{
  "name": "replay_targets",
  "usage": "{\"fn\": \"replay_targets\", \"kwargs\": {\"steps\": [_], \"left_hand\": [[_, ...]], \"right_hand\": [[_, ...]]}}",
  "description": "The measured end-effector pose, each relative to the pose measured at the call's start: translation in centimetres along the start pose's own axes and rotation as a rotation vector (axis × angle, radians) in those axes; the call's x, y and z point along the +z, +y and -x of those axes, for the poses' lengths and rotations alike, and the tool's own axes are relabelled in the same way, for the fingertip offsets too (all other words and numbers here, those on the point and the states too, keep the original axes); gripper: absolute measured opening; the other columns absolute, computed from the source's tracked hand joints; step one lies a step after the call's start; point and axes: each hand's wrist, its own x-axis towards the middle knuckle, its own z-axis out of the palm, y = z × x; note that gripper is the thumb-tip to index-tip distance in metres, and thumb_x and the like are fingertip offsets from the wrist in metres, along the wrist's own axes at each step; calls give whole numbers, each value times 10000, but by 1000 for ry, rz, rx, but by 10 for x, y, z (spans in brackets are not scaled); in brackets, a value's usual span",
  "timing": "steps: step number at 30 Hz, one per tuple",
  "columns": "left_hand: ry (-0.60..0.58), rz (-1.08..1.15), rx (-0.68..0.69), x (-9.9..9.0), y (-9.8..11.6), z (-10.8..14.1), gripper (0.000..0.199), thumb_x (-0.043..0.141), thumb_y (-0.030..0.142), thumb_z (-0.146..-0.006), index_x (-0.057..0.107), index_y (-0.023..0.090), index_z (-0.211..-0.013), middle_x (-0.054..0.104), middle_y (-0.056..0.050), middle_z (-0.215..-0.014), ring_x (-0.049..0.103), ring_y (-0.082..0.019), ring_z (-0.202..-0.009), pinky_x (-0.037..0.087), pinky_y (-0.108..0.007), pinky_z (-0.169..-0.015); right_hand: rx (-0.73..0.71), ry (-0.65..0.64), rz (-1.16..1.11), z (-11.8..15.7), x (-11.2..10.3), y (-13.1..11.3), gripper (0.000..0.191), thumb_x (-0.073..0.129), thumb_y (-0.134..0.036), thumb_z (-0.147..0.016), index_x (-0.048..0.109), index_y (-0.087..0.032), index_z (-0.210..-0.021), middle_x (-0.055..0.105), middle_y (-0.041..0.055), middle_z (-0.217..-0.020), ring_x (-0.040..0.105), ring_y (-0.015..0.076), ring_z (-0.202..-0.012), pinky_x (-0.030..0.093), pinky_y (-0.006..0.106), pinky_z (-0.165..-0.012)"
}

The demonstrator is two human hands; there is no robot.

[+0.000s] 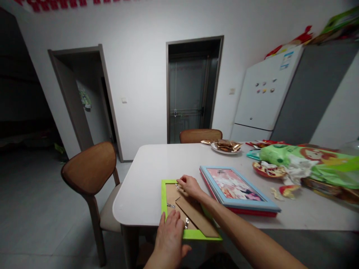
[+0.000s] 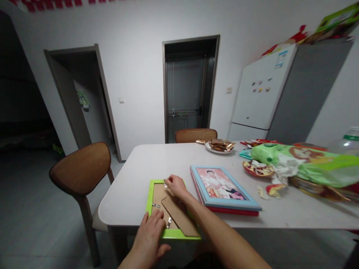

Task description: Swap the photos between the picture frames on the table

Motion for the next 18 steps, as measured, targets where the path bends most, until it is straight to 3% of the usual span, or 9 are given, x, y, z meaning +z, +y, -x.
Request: {"fn": "replay_targets", "kwargs": {"steps": [4, 8, 10, 12, 14, 16, 18], "left_hand": [[9, 39, 15, -5, 1, -6, 499, 574, 74, -574, 482, 144, -1059, 459, -149, -1235, 371, -271, -1175, 241, -483, -991], [233, 251, -18, -32, -4, -10, 280, 532, 118, -637, 513, 186, -908, 511, -101, -1176, 456, -240, -1094, 333, -430, -935], [376, 435, -62, -45, 3, -14, 155, 504, 172, -695, 499, 194, -848, 518, -87, -1160, 467, -223, -1079, 365, -394, -904], [495, 661, -101, -51, 18, -19, 135, 482, 247, -742, 479, 191, -864, 530, -85, -1131, 473, -217, -1071, 378, -371, -888], [538, 901, -113, -50, 35, -25, 202, 469, 327, -766, 461, 181, -906, 567, -83, -1048, 519, -210, -1005, 407, -356, -854], [536, 1099, -97, -49, 52, -33, 275, 487, 368, -755, 443, 170, -942, 591, -70, -965, 561, -198, -920, 441, -340, -806], [588, 1221, -57, -52, 64, -42, 360, 557, 355, -704, 421, 165, -979, 586, -67, -968, 563, -195, -918, 448, -327, -800]], "right_hand": [[-103, 74, -294, 34, -37, 5, 230, 452, -306, -727, 605, -150, -797, 643, 48, -793, 568, 145, -724, 408, 237, -671], [70, 283, -679, 67, -58, 8, 292, 473, -358, -705, 558, -158, -901, 616, 57, -843, 558, 154, -725, 426, 266, -644], [225, 193, -896, 83, -50, 1, 318, 489, -380, -697, 530, -162, -925, 607, 58, -813, 558, 148, -666, 425, 259, -564], [372, -108, -1110, 98, -32, -13, 361, 491, -437, -700, 519, -166, -937, 609, 62, -775, 566, 152, -609, 422, 266, -509], [442, -253, -1310, 107, -14, -28, 398, 443, -493, -720, 517, -175, -947, 621, 70, -767, 581, 168, -627, 440, 287, -515], [376, -201, -1456, 108, -7, -36, 370, 423, -475, -736, 526, -177, -929, 634, 71, -772, 592, 179, -670, 456, 291, -544], [279, -46, -1459, 103, -18, -31, 329, 421, -437, -741, 536, -182, -914, 646, 59, -764, 597, 185, -696, 466, 286, -565]]}}
